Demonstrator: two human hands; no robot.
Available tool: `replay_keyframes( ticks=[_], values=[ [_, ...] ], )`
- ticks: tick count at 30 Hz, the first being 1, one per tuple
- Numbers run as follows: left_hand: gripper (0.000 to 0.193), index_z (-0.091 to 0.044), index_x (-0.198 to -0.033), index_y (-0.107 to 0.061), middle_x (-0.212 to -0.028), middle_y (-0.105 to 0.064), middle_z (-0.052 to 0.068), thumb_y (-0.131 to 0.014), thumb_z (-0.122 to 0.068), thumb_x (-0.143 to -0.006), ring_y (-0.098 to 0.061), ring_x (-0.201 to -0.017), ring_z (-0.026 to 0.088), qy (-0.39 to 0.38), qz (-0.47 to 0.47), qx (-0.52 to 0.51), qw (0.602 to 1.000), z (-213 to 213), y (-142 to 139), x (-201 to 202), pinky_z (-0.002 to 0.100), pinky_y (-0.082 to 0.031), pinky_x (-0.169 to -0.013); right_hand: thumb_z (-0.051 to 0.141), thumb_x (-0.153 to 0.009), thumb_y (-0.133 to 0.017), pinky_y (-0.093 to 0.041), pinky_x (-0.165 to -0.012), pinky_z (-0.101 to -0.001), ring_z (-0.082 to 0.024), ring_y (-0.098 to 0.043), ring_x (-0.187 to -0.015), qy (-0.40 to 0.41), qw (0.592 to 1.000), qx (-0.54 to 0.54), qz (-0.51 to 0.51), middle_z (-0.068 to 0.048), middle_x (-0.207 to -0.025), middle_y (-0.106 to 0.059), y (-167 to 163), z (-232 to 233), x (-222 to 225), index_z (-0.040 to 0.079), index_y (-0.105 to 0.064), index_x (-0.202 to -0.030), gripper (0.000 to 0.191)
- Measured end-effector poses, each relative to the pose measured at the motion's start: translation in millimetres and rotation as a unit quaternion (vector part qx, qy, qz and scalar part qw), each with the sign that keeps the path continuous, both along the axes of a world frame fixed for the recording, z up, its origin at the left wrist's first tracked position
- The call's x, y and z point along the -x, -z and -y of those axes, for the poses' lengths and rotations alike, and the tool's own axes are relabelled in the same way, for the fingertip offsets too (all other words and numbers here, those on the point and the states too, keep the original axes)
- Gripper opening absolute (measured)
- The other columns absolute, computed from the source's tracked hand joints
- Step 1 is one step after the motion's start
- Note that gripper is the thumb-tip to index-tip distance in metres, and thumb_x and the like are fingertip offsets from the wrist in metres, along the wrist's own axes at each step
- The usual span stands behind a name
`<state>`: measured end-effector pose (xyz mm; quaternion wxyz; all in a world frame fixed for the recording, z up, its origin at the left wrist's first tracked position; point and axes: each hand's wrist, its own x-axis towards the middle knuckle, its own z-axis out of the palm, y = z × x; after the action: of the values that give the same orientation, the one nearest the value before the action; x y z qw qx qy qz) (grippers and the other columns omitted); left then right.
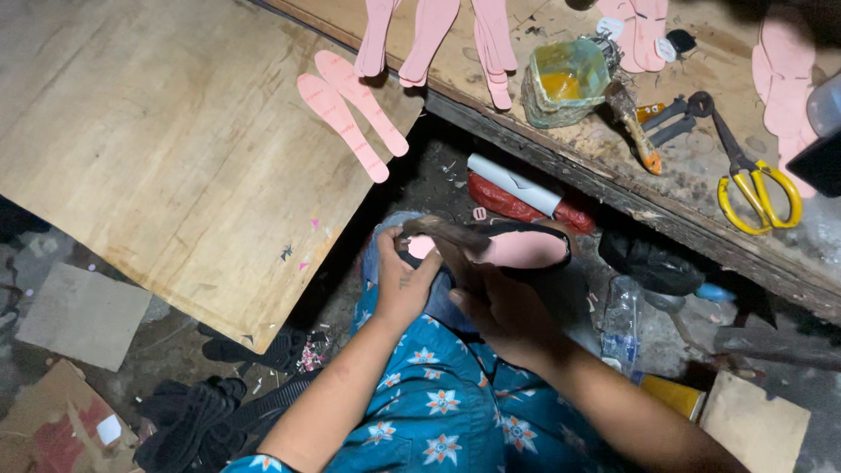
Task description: The person attaches pink insoles to black shoe uppers using a hammer and a small metal tool. They repeatedly pick up an insole, place it inside an upper, and tap it into place with the tool and hammer. The person also uses the hammer to smooth the edges of loose insoles on the workbench.
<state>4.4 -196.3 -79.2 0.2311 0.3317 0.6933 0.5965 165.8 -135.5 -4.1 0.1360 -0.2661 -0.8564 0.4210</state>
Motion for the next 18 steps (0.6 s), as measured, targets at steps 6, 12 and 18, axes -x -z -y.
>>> replay_keyframes(
  ticks=[6, 12, 18],
  values=[
    [0.05, -0.009, -0.139, -0.044, -0.11, -0.062, 0.012, -0.063, -0.018, -0.094, -0.061, -0.087, 0.021, 0.073, 0.199, 0.008, 0.977, 9, 2, 7, 0.033, -0.055, -0.069, 0.046, -0.098, -0.059, -0.055, -0.085, -0.0455, -0.036, -0.074, -0.094, 0.09, 0.956, 0.117, 0.253, -0.022, -0.098, -0.074, -16, -6, -4, 0.004, -0.061, -0.122, 0.049],
    [0.039, -0.01, -0.141, -0.043, -0.114, -0.062, 0.012, -0.046, -0.027, -0.106, -0.068, -0.094, 0.017, 0.063, 0.139, 0.001, 0.988, 10, 8, 10, 0.028, -0.061, -0.069, 0.031, -0.1, -0.059, -0.055, -0.071, -0.0426, -0.032, -0.069, -0.081, 0.077, 0.995, 0.013, -0.058, -0.018, -0.09, -0.07, 17, 2, -41, 0.002, -0.064, -0.113, 0.032],
    [0.041, -0.01, -0.139, -0.047, -0.109, -0.065, 0.016, -0.052, -0.028, -0.102, -0.066, -0.083, 0.024, 0.048, 0.166, 0.057, 0.983, 5, 0, 5, 0.034, -0.056, -0.064, 0.038, -0.091, -0.068, -0.052, -0.063, -0.0459, -0.03, -0.065, -0.067, 0.144, 0.95, 0.188, 0.206, -0.013, -0.077, -0.067, 40, -3, -63, 0.003, -0.064, -0.103, 0.037]
  ],
)
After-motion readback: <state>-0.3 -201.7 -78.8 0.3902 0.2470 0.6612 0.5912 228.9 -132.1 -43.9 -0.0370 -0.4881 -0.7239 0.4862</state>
